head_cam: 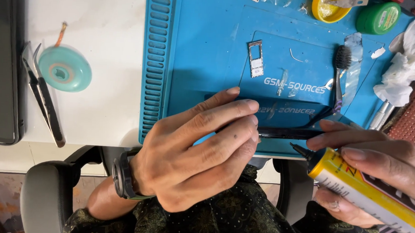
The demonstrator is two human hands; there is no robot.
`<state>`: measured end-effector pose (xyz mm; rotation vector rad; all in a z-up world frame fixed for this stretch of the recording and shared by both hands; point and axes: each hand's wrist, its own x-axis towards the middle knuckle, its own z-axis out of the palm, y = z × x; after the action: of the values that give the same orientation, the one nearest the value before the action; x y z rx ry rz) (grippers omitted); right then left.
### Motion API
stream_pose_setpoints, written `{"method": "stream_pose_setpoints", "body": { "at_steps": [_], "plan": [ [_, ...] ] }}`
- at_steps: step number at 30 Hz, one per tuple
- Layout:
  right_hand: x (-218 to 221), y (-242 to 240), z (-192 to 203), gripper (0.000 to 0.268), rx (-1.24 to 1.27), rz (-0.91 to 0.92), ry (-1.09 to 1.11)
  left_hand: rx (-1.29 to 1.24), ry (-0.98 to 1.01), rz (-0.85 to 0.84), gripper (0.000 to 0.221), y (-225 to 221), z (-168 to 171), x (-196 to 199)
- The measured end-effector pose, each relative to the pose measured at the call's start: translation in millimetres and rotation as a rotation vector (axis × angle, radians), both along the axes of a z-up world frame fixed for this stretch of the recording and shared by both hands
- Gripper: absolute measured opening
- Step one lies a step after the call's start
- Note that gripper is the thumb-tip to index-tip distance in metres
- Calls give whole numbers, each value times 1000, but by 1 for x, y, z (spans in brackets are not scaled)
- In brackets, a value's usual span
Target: Applying adhesive to the edges of a smartphone and trimming components during a repair process.
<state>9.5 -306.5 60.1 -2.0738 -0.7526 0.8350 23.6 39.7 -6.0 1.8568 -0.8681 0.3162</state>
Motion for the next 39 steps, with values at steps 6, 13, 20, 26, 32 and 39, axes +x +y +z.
{"method": "stream_pose_setpoints", "body": {
  "at_steps": [6,13,20,26,32,39],
  "plan": [
    [-15,9,0,81,60,-186,-216,43,79,-49,16,1,-3,-16],
    [-40,15,10,79,-56,-228,-216,-233,308,189,11,-10,2,-33],
    [-60,0,-4,95,-37,-284,-240,-56,111,175,14,-6,-13,-32],
    [-60,-2,-6,93,-32,-282,-220,-56,104,174,29,-12,-9,-35],
    [-85,-24,-39,76,33,-398,-251,-26,178,164,48,-8,-9,-45],
    [-25,26,24,82,-79,-169,-199,-41,327,241,52,-14,-4,-48]
  ]
}}
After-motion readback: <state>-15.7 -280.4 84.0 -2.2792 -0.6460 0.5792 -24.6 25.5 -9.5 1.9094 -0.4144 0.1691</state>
